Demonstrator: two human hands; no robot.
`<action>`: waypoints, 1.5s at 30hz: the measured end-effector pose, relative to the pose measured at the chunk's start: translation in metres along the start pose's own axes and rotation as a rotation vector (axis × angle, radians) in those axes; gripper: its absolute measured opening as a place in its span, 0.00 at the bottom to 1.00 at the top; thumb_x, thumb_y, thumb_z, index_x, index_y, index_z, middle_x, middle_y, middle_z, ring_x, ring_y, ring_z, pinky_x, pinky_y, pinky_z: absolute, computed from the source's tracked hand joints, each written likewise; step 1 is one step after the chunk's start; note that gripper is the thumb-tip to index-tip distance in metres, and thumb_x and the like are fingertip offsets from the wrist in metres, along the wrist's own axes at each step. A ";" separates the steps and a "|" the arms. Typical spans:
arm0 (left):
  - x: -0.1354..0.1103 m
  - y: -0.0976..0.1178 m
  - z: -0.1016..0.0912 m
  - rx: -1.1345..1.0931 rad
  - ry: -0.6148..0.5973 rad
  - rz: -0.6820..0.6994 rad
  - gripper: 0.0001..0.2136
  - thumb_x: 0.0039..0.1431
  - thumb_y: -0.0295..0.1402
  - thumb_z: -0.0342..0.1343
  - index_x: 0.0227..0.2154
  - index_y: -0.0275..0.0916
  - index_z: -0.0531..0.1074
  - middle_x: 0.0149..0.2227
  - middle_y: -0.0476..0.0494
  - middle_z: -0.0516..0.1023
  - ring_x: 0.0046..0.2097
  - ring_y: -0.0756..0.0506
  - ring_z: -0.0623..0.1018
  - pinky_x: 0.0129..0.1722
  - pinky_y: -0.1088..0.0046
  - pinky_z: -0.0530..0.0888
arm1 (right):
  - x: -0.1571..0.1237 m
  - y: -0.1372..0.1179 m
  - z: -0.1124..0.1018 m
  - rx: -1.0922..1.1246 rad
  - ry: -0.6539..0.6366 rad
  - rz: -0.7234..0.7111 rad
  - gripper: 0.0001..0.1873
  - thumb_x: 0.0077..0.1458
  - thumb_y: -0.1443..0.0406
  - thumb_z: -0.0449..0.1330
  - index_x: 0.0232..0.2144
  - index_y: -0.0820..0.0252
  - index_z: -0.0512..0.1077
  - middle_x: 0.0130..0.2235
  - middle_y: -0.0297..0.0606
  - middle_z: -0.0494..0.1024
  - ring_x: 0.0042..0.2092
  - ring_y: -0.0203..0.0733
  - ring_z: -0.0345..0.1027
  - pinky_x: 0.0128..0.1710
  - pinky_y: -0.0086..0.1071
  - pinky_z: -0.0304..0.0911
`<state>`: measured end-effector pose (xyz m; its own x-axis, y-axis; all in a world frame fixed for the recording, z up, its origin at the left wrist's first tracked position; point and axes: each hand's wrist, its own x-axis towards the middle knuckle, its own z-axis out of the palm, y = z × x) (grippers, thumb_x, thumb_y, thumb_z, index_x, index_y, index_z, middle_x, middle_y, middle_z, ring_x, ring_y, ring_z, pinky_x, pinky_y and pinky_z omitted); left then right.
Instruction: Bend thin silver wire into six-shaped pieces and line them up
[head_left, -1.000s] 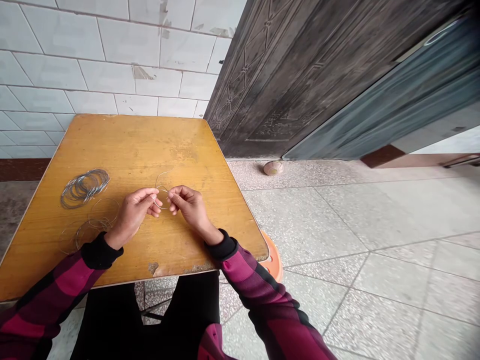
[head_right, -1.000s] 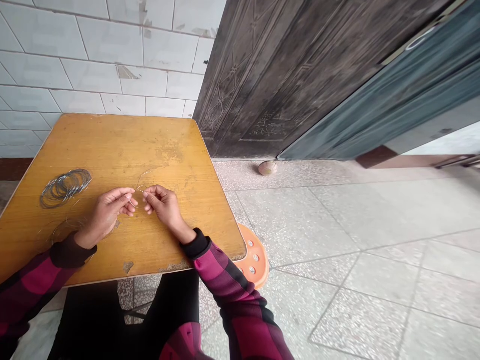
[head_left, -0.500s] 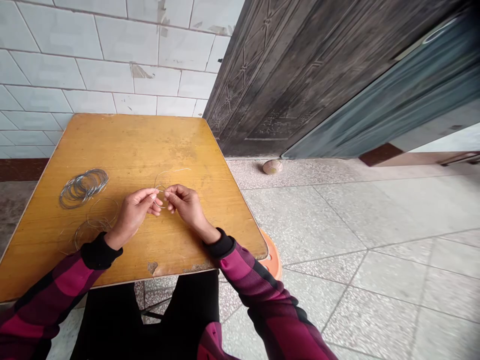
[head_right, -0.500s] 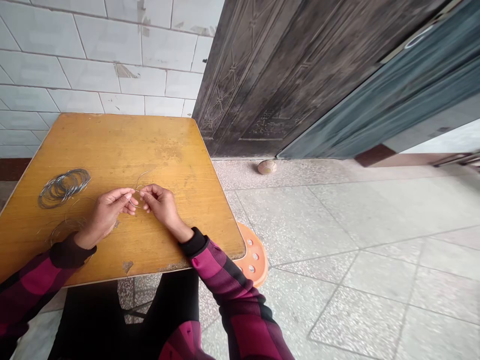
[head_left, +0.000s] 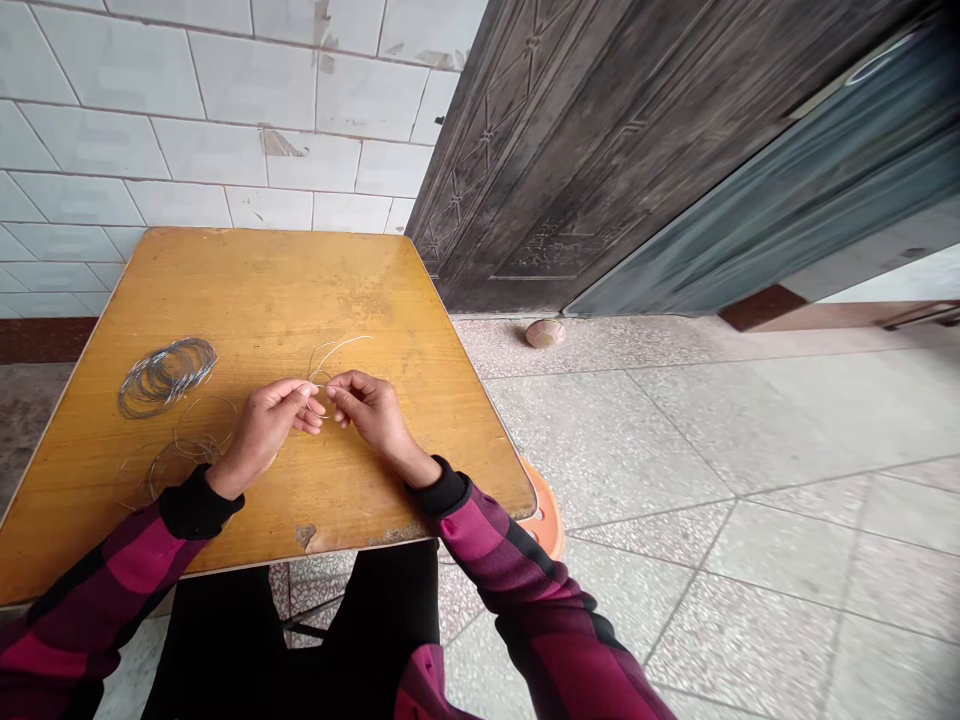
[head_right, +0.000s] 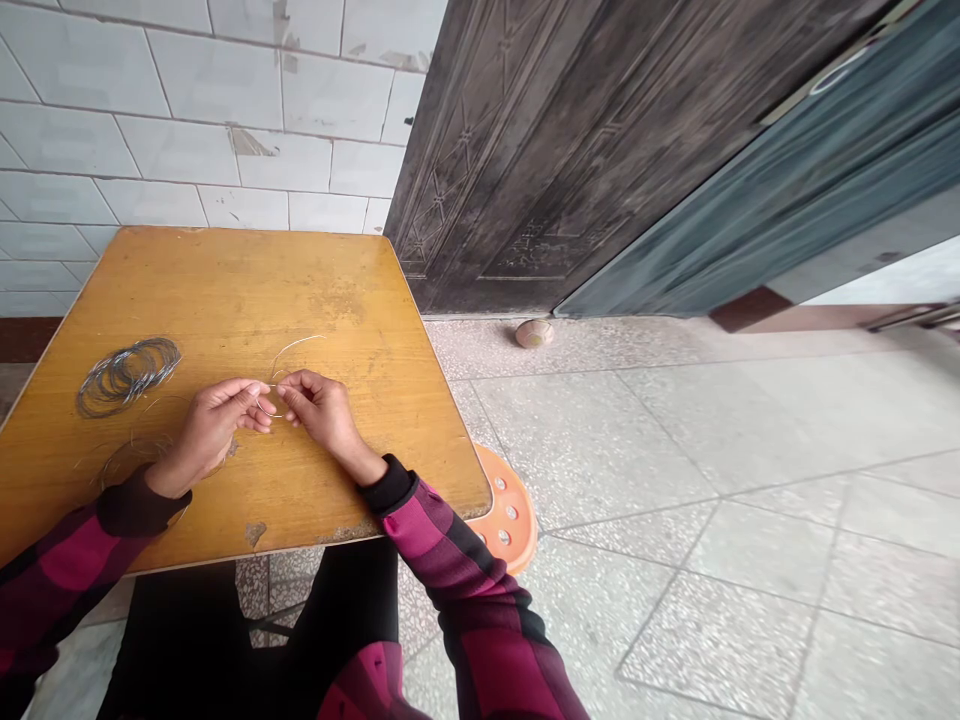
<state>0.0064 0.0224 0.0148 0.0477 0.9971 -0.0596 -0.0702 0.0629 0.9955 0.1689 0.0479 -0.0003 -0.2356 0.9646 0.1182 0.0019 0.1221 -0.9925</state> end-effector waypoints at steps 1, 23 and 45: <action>0.000 0.001 -0.001 -0.011 -0.014 -0.017 0.14 0.54 0.42 0.60 0.33 0.34 0.76 0.27 0.43 0.79 0.25 0.48 0.77 0.27 0.71 0.76 | 0.000 0.000 0.000 0.000 -0.001 -0.003 0.16 0.53 0.53 0.63 0.30 0.60 0.72 0.20 0.28 0.70 0.19 0.30 0.62 0.21 0.25 0.61; 0.000 0.012 0.001 -0.091 0.007 -0.048 0.11 0.50 0.40 0.61 0.28 0.35 0.74 0.24 0.46 0.78 0.24 0.50 0.75 0.26 0.73 0.74 | -0.003 -0.005 0.001 0.075 0.037 -0.002 0.16 0.50 0.54 0.66 0.31 0.60 0.73 0.22 0.29 0.72 0.20 0.30 0.64 0.21 0.26 0.63; 0.001 0.000 0.003 -0.083 0.009 -0.036 0.14 0.52 0.42 0.62 0.32 0.33 0.75 0.27 0.44 0.79 0.26 0.48 0.78 0.28 0.71 0.77 | -0.001 0.001 0.002 0.022 0.078 0.015 0.16 0.52 0.53 0.64 0.28 0.60 0.71 0.20 0.29 0.72 0.19 0.31 0.64 0.20 0.26 0.62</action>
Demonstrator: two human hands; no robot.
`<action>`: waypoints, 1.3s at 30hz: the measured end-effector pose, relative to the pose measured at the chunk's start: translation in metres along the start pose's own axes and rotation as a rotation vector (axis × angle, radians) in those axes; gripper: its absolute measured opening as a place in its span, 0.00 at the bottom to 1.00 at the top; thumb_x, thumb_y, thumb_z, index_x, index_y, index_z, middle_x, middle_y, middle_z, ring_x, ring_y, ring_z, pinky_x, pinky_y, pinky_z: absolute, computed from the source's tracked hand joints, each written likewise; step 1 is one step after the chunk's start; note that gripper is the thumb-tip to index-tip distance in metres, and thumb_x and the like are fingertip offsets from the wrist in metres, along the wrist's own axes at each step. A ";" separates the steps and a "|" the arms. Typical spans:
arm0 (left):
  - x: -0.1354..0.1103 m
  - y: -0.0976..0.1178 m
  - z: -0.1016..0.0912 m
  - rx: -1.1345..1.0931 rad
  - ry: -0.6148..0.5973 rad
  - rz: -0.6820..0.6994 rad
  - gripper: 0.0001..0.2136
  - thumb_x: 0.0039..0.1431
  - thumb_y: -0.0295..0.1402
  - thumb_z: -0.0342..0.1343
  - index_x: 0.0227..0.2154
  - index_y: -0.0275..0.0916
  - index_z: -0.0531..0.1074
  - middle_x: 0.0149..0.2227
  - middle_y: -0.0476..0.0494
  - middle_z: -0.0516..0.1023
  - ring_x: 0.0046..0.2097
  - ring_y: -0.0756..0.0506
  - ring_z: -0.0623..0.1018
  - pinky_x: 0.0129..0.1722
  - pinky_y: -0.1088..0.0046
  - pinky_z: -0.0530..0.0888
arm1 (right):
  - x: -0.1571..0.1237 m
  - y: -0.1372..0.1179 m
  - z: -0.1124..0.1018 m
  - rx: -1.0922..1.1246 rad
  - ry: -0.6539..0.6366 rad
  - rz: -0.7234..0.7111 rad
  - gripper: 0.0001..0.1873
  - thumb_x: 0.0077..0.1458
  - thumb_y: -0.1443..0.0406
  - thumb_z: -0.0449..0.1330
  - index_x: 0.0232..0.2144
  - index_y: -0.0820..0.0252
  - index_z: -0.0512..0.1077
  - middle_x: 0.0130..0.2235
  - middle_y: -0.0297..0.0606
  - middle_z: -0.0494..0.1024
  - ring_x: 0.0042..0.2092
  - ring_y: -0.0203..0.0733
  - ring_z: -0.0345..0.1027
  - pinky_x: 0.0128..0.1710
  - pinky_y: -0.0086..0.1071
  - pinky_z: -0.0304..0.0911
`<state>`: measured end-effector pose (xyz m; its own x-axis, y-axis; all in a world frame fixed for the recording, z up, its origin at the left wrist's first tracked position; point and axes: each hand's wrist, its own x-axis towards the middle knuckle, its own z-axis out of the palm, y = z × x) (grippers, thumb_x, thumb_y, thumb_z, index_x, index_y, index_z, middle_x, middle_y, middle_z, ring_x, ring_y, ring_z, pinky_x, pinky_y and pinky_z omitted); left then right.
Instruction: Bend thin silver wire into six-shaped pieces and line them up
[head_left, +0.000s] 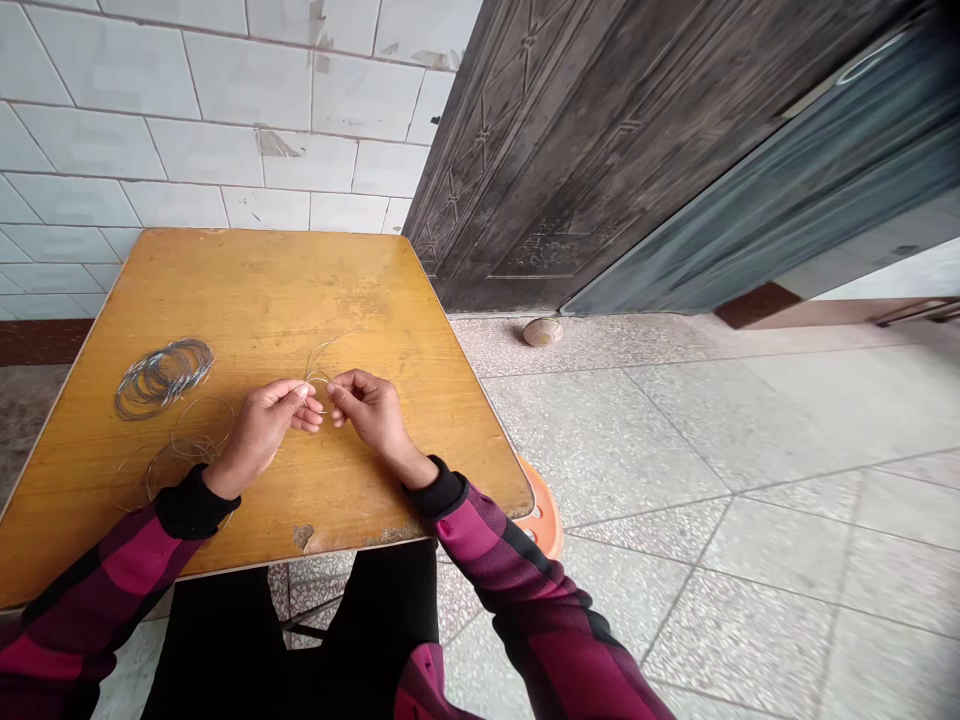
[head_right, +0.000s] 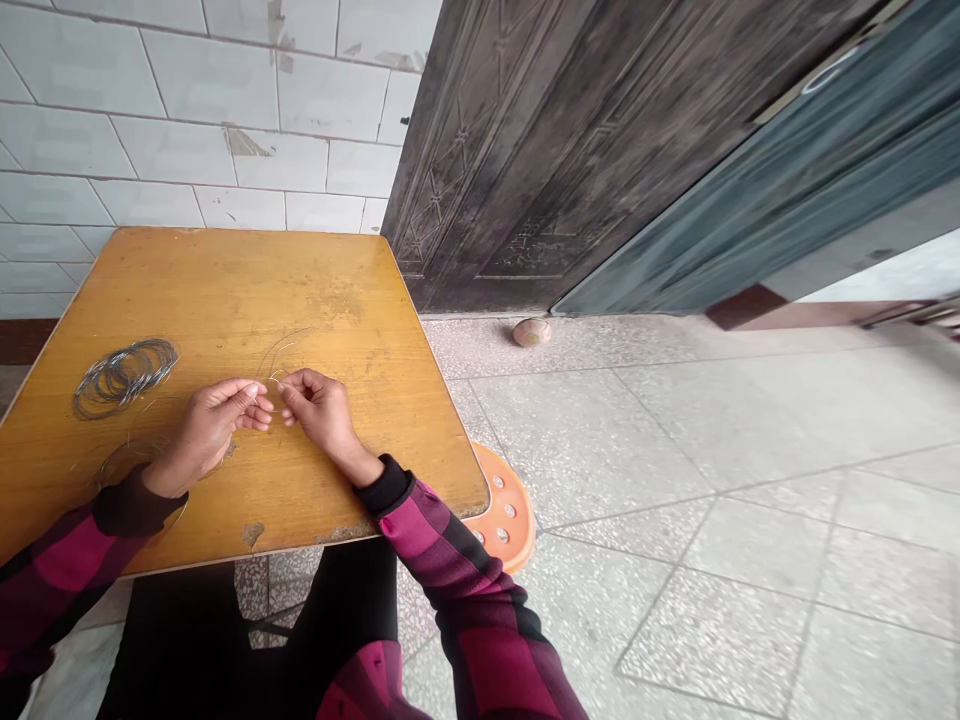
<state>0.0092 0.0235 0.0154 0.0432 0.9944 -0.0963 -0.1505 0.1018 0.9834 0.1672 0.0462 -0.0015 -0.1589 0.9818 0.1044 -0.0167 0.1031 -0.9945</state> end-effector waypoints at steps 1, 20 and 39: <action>0.000 0.000 0.000 0.003 0.002 0.000 0.14 0.52 0.42 0.62 0.32 0.33 0.75 0.27 0.44 0.79 0.26 0.48 0.78 0.28 0.71 0.77 | 0.000 0.001 0.000 -0.006 0.001 -0.006 0.16 0.52 0.53 0.63 0.28 0.60 0.71 0.20 0.29 0.72 0.19 0.31 0.64 0.20 0.26 0.62; 0.000 0.001 0.001 0.021 -0.009 -0.007 0.13 0.52 0.41 0.62 0.31 0.33 0.75 0.27 0.44 0.79 0.26 0.48 0.78 0.28 0.71 0.77 | 0.002 0.009 -0.001 -0.089 0.025 -0.049 0.14 0.55 0.55 0.61 0.29 0.60 0.71 0.20 0.29 0.72 0.19 0.32 0.65 0.20 0.26 0.61; 0.008 -0.003 -0.006 0.064 -0.022 -0.086 0.15 0.53 0.38 0.61 0.40 0.32 0.73 0.39 0.39 0.78 0.30 0.48 0.79 0.30 0.69 0.78 | 0.037 0.022 -0.044 -0.083 0.178 0.161 0.11 0.49 0.61 0.64 0.24 0.61 0.69 0.17 0.28 0.70 0.18 0.30 0.64 0.19 0.24 0.63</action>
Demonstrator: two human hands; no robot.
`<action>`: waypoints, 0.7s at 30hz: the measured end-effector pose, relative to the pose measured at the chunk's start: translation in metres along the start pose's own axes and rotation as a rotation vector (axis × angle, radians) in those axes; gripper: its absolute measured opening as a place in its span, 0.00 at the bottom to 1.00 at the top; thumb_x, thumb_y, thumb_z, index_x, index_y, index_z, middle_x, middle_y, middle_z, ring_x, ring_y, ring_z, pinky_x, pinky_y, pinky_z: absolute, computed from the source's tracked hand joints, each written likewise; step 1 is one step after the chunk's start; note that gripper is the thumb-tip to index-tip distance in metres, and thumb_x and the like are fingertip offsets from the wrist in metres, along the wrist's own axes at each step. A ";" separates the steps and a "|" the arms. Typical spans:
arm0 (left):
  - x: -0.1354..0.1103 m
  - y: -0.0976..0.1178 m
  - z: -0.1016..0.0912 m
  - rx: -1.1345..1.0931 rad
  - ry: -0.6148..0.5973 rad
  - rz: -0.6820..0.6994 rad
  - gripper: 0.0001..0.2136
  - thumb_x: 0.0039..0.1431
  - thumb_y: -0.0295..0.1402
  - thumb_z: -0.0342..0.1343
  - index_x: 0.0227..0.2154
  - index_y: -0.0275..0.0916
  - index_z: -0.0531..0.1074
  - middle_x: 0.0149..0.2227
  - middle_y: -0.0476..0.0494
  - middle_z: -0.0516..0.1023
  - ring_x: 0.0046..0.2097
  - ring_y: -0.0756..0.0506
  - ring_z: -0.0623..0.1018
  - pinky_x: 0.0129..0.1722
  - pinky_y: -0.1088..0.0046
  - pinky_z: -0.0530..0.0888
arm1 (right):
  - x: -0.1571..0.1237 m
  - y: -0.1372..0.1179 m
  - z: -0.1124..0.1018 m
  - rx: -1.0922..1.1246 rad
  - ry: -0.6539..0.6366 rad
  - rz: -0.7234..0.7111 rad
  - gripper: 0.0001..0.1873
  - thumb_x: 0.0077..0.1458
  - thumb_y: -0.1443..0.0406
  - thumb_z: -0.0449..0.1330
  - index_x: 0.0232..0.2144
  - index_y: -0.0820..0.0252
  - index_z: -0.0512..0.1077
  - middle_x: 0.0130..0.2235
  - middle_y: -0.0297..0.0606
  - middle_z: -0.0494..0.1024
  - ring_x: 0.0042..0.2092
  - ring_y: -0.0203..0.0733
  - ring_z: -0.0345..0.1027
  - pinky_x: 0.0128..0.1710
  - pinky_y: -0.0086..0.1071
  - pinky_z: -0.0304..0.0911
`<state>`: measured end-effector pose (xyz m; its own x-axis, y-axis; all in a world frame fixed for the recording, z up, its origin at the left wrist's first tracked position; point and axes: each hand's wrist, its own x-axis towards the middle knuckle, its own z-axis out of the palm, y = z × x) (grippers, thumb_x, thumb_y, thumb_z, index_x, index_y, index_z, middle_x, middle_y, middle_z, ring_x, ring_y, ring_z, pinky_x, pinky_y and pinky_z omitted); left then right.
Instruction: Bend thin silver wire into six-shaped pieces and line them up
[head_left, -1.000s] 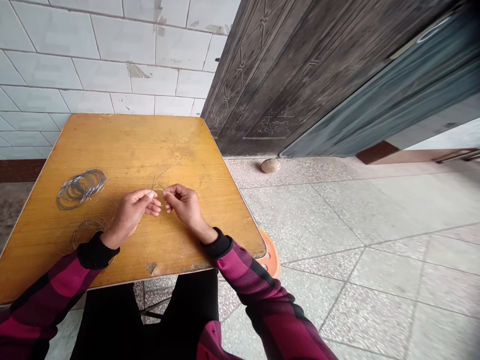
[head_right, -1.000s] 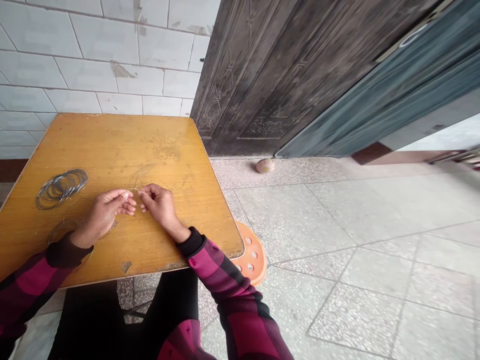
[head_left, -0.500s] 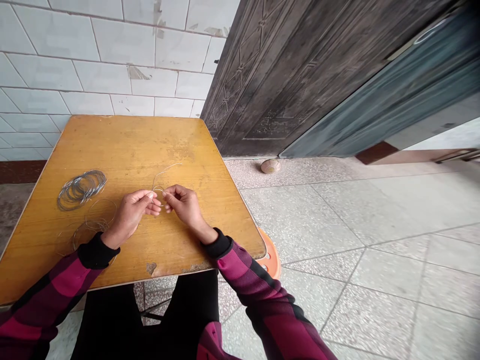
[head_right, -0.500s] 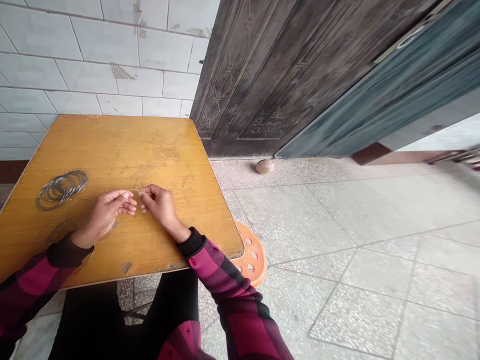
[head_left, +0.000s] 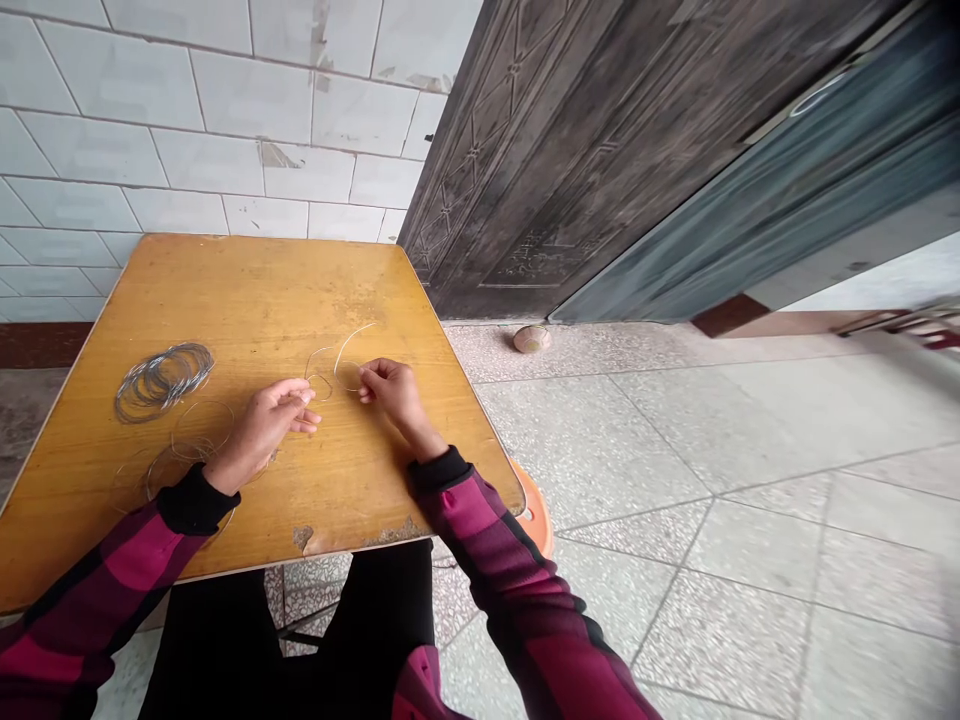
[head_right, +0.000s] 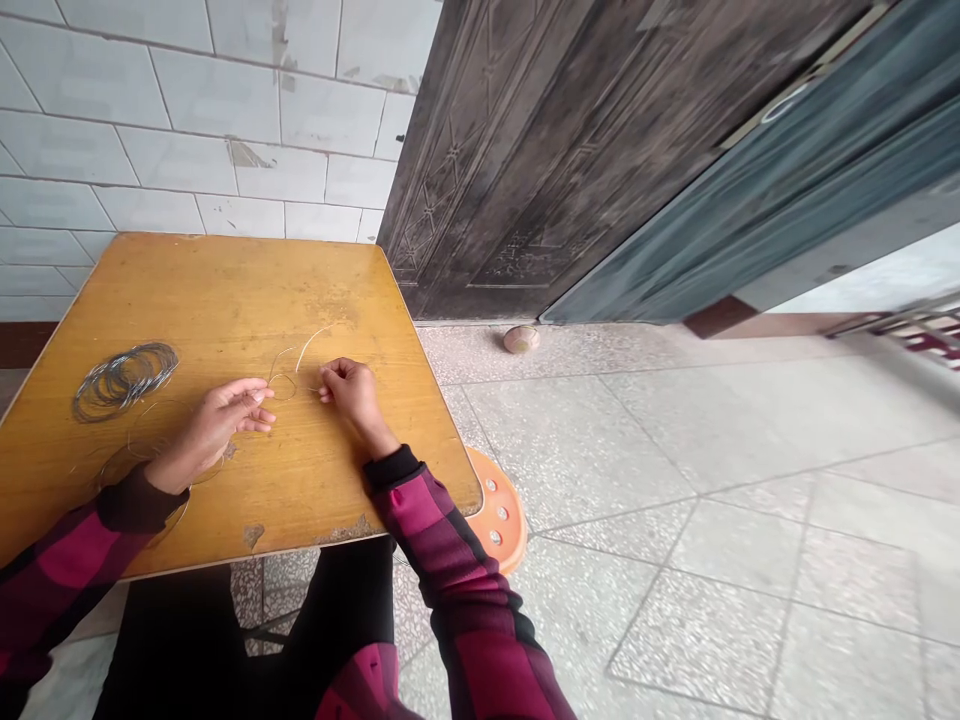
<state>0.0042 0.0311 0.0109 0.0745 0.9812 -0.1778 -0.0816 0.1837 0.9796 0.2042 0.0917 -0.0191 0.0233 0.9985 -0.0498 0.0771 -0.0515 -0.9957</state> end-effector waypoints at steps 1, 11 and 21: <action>-0.001 0.001 0.000 0.005 -0.002 0.005 0.16 0.53 0.38 0.62 0.39 0.32 0.73 0.38 0.39 0.78 0.30 0.48 0.79 0.30 0.68 0.78 | 0.003 0.001 -0.003 -0.049 0.017 0.025 0.10 0.50 0.62 0.63 0.23 0.61 0.68 0.17 0.28 0.70 0.18 0.30 0.65 0.20 0.24 0.64; -0.002 0.002 0.001 0.053 -0.013 0.019 0.16 0.49 0.39 0.63 0.37 0.33 0.74 0.40 0.40 0.77 0.30 0.48 0.79 0.29 0.68 0.78 | 0.004 -0.006 -0.003 -0.323 -0.007 0.133 0.11 0.54 0.73 0.58 0.21 0.61 0.67 0.16 0.30 0.70 0.16 0.32 0.66 0.16 0.24 0.63; -0.004 0.003 0.000 0.077 -0.019 0.027 0.15 0.48 0.39 0.62 0.36 0.34 0.74 0.33 0.44 0.77 0.31 0.46 0.79 0.30 0.68 0.78 | 0.002 -0.004 -0.009 -0.654 0.006 0.000 0.08 0.55 0.70 0.57 0.24 0.61 0.70 0.17 0.31 0.72 0.19 0.34 0.68 0.23 0.25 0.62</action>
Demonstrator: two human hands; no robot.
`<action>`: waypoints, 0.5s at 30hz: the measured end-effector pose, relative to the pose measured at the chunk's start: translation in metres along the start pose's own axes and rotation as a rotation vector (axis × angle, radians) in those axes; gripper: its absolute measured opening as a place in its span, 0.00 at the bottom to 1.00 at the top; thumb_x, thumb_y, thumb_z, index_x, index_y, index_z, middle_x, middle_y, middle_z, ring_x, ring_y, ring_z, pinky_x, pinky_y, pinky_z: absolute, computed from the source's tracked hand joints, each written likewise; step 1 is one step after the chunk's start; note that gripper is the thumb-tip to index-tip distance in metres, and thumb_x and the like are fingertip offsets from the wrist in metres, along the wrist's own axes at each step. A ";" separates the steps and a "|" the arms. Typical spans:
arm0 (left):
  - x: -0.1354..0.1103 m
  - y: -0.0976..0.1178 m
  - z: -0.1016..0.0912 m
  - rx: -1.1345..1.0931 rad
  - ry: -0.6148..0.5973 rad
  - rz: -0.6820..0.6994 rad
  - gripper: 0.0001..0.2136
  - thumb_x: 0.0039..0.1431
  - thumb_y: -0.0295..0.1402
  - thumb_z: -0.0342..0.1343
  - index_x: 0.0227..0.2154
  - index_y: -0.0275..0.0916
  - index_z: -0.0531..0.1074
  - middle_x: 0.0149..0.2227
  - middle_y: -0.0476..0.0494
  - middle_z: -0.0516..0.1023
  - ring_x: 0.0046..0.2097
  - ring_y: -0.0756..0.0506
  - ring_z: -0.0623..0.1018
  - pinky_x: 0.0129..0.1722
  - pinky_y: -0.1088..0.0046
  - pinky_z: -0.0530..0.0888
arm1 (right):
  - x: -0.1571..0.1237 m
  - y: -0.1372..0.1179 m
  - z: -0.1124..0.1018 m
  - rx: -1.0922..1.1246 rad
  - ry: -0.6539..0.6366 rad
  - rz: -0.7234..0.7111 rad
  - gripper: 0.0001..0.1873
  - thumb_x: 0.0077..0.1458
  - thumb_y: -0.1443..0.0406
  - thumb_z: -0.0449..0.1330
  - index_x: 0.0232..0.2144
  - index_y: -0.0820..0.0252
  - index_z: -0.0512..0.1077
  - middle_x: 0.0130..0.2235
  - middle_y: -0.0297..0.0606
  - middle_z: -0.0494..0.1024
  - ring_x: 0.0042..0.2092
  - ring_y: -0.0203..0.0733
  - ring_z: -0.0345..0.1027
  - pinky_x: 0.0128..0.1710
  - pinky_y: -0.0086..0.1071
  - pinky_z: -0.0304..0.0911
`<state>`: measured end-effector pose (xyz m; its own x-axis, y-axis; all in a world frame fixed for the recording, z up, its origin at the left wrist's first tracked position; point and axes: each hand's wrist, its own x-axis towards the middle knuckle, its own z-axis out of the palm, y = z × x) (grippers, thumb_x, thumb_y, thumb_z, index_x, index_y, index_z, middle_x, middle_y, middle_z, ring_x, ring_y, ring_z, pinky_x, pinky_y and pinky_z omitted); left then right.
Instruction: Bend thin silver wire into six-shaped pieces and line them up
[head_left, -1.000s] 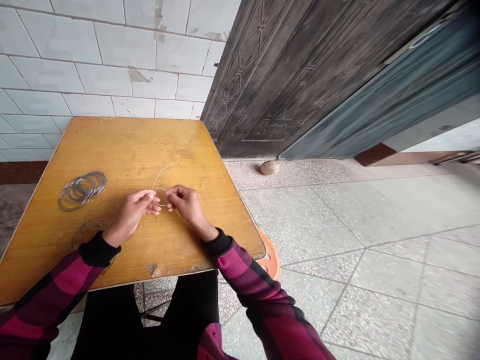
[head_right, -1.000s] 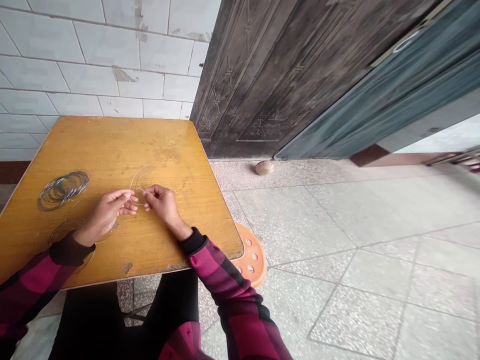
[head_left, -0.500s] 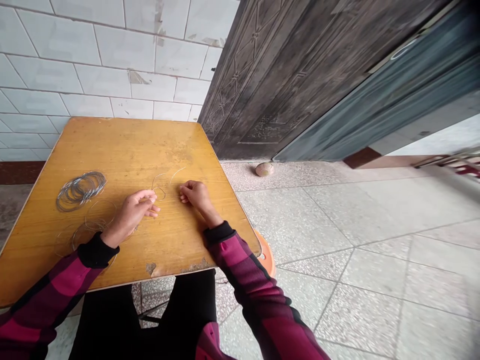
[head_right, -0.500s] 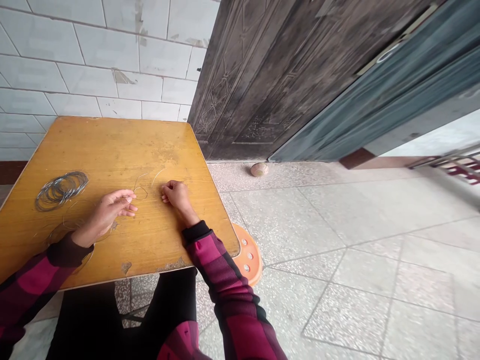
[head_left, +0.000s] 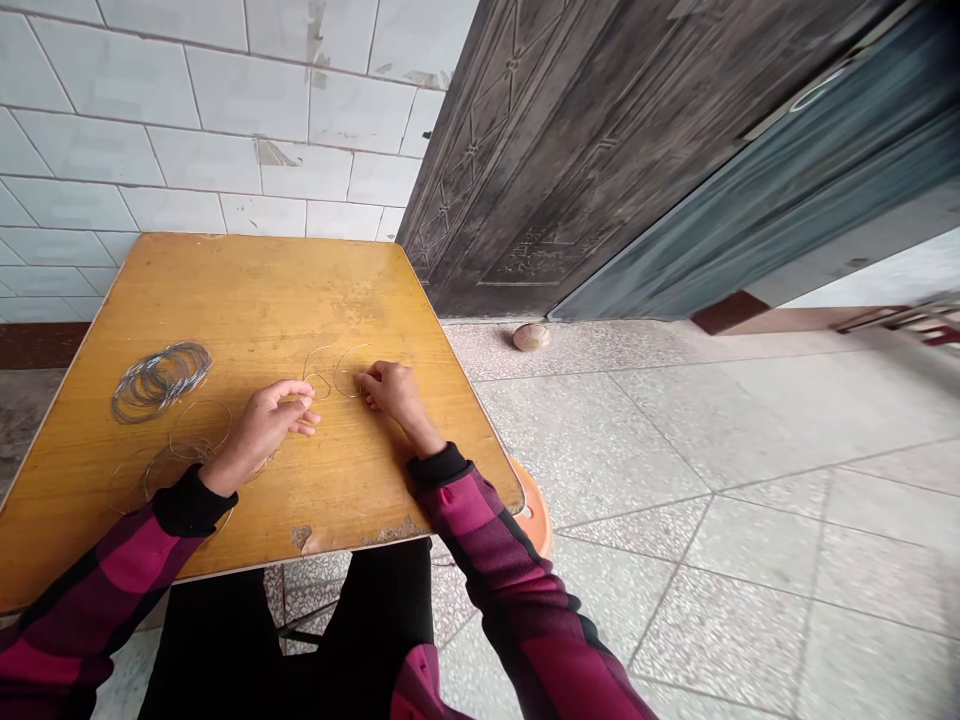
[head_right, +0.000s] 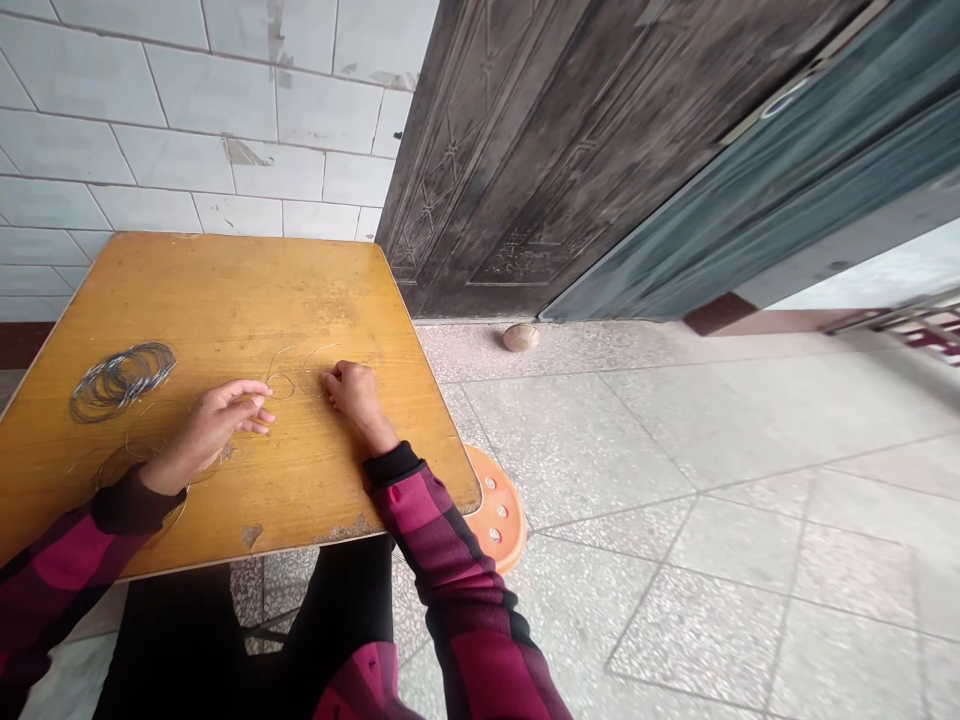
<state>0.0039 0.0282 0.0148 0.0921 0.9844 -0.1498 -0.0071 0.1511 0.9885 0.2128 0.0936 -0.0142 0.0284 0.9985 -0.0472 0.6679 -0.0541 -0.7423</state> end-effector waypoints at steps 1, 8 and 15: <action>0.000 0.000 0.000 0.000 -0.002 -0.001 0.15 0.48 0.39 0.62 0.36 0.34 0.74 0.31 0.44 0.77 0.31 0.46 0.79 0.30 0.68 0.78 | 0.000 0.001 -0.001 -0.071 0.016 -0.027 0.08 0.55 0.69 0.57 0.24 0.62 0.71 0.18 0.32 0.73 0.21 0.35 0.69 0.25 0.26 0.62; 0.000 0.029 -0.020 -0.005 0.048 0.140 0.14 0.50 0.39 0.63 0.37 0.35 0.75 0.37 0.42 0.78 0.33 0.46 0.80 0.30 0.70 0.78 | -0.003 0.003 -0.012 -0.323 0.208 -0.122 0.09 0.55 0.67 0.57 0.29 0.62 0.77 0.30 0.40 0.81 0.31 0.40 0.72 0.31 0.29 0.57; -0.040 0.057 -0.081 0.460 0.104 0.413 0.12 0.54 0.40 0.61 0.38 0.39 0.77 0.42 0.40 0.79 0.44 0.42 0.79 0.45 0.64 0.77 | -0.012 0.000 -0.011 -0.135 0.182 -0.321 0.09 0.56 0.66 0.57 0.28 0.62 0.75 0.28 0.39 0.78 0.28 0.38 0.67 0.31 0.30 0.58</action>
<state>-0.0809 0.0052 0.0754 0.0756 0.9604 0.2682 0.4104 -0.2751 0.8694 0.2209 0.0816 -0.0064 -0.0747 0.9505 0.3015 0.7555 0.2513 -0.6050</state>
